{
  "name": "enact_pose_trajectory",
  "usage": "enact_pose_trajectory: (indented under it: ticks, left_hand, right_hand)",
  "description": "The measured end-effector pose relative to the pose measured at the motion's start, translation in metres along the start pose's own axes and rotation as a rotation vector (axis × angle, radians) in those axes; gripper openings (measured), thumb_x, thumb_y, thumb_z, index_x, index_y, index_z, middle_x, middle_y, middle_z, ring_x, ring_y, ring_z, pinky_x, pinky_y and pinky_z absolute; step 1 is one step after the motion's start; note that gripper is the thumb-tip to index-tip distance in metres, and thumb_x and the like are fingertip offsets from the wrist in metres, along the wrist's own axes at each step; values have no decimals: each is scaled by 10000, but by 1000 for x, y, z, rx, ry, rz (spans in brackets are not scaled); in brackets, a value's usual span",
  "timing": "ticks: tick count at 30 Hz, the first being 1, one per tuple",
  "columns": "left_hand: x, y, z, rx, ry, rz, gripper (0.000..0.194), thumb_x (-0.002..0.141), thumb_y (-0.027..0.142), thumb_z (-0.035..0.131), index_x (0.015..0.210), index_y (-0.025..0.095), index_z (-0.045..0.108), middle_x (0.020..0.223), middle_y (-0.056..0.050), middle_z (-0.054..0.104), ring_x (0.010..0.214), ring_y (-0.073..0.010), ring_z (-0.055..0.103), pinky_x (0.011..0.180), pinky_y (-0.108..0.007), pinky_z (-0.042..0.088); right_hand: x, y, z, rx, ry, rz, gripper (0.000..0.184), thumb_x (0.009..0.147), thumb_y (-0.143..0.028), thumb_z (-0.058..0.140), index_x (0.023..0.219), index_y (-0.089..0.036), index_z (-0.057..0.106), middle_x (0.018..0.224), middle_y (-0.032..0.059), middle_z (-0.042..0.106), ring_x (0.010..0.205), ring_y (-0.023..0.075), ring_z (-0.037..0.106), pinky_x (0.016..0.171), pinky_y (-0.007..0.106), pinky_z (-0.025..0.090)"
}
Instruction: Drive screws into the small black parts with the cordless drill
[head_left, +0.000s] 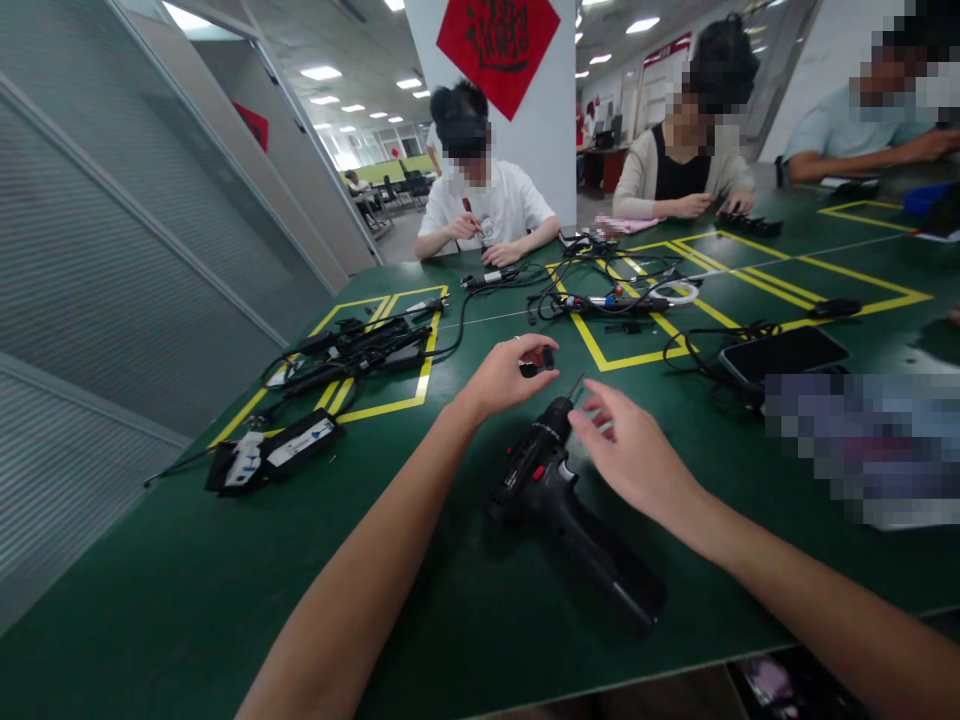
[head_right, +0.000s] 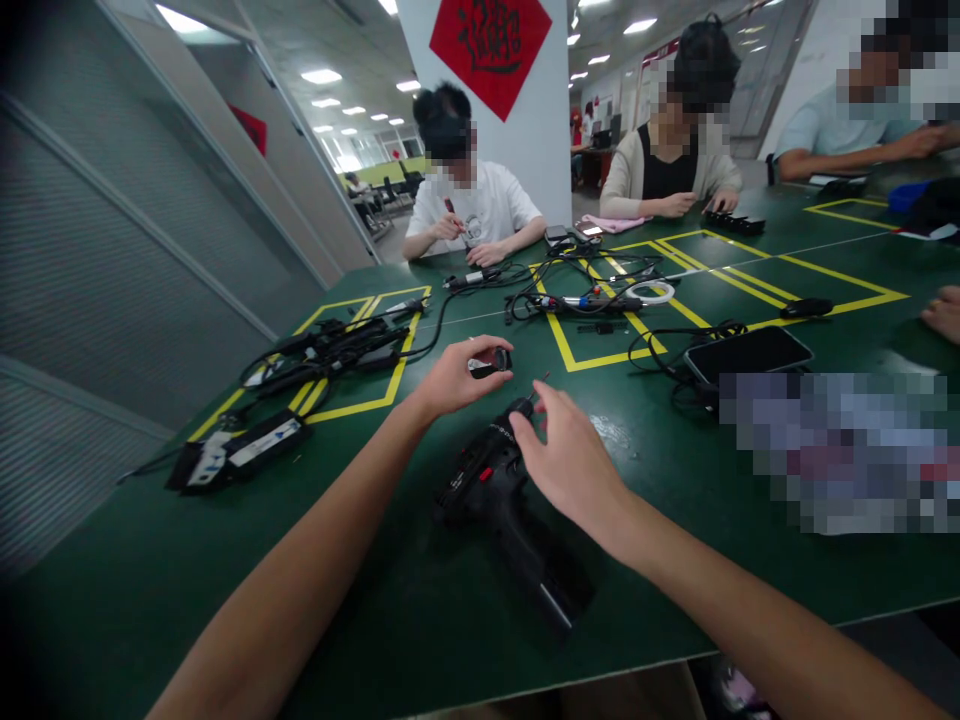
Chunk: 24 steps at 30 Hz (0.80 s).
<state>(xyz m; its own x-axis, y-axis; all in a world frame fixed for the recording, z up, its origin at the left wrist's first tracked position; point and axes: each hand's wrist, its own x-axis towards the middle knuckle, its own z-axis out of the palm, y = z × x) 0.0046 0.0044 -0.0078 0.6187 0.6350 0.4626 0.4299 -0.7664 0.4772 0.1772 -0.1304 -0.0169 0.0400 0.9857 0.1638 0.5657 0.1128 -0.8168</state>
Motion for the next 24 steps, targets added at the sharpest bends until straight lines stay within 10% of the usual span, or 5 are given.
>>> enact_pose_trajectory:
  ticks: [7, 14, 18, 24]
  left_hand:
    - [3, 64, -3, -110, -94, 232, 389, 803, 242, 685, 1187, 234, 626, 1154, -84, 588, 1102, -205, 563, 964, -367, 488]
    - [-2, 76, -7, -91, -255, 173, 503, 763, 309, 738, 1242, 245, 597, 1220, -87, 569, 1137, -221, 557, 1001, -380, 468]
    - [-2, 61, -21, -78, -425, 66, 438, 798, 361, 697, 1214, 248, 617, 1129, -57, 635, 1040, -201, 604, 944, -355, 491]
    - [-4, -8, -6, 221, -168, -98, 343, 853, 325, 596, 1177, 220, 636, 1168, -82, 600, 1084, -227, 576, 1003, -391, 457]
  right_hand:
    - [27, -17, -15, 807, -34, 91, 484, 829, -289, 596, 1291, -173, 511, 1035, 73, 678, 916, 199, 657, 841, 366, 525]
    - [32, -10, -2, 751, 57, 100, 470, 815, -189, 522, 1283, -156, 496, 667, -33, 540, 578, 141, 514, 541, 279, 428]
    - [13, -10, -2, 479, 99, 24, 330, 838, -179, 455, 1124, -164, 619, 682, 3, 562, 604, 158, 526, 567, 295, 441]
    - [-68, -63, -23, 79, 60, -541, 278, 877, -384, 462, 1001, -331, 705, 767, 48, 675, 667, 213, 613, 618, 365, 506]
